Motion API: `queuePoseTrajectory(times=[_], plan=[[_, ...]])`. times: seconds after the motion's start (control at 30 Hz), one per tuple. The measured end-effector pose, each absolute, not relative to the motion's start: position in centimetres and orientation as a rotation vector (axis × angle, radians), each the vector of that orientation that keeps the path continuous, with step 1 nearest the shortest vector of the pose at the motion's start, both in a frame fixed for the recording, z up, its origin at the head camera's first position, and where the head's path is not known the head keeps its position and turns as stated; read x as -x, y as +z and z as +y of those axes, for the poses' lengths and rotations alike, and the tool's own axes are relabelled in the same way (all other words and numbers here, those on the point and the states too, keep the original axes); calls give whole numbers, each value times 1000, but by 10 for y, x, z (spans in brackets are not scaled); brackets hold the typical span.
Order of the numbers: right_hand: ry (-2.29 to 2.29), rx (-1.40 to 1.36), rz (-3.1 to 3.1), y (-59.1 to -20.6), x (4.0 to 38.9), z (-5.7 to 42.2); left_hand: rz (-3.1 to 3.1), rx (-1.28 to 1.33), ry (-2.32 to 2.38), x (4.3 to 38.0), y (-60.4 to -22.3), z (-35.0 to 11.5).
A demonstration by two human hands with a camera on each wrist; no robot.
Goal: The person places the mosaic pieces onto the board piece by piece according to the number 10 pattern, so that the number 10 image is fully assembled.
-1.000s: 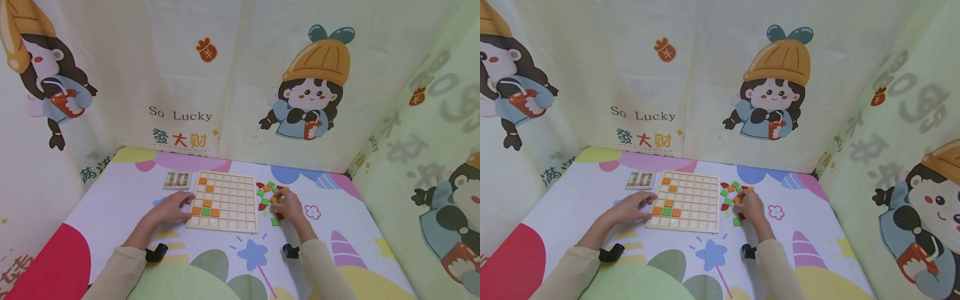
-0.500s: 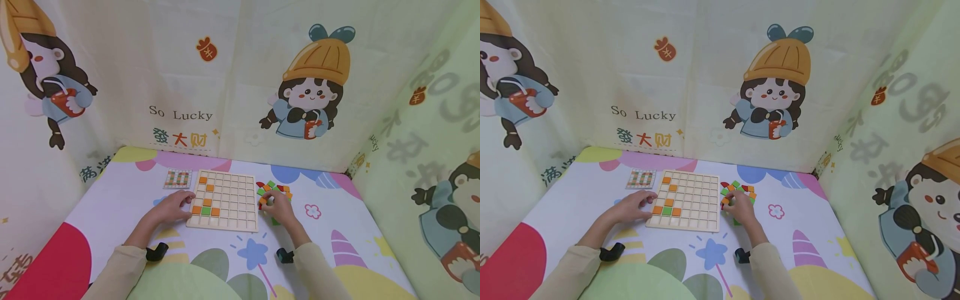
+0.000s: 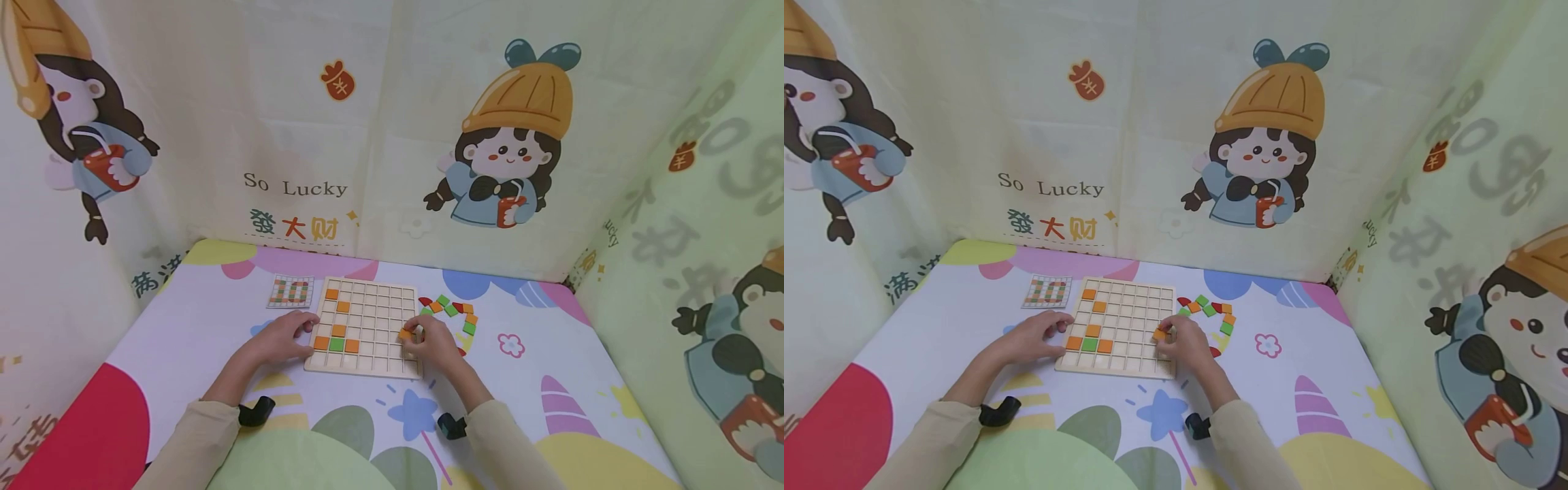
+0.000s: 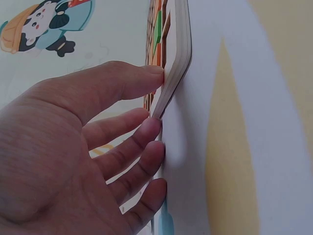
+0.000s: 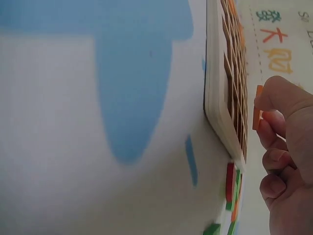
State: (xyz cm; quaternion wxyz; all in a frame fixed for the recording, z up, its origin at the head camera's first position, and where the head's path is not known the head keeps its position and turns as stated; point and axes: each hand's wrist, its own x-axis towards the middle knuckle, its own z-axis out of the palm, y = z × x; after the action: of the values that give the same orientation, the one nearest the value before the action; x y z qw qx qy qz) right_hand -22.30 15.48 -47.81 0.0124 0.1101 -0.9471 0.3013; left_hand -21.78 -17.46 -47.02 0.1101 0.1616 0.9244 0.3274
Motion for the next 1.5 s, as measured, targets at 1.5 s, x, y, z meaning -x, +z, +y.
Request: queuePoseTrajectory(times=[1.5], plan=[[1025,-578,-3038,-478,215,130,2724,-499,954,219,-472,-175]])
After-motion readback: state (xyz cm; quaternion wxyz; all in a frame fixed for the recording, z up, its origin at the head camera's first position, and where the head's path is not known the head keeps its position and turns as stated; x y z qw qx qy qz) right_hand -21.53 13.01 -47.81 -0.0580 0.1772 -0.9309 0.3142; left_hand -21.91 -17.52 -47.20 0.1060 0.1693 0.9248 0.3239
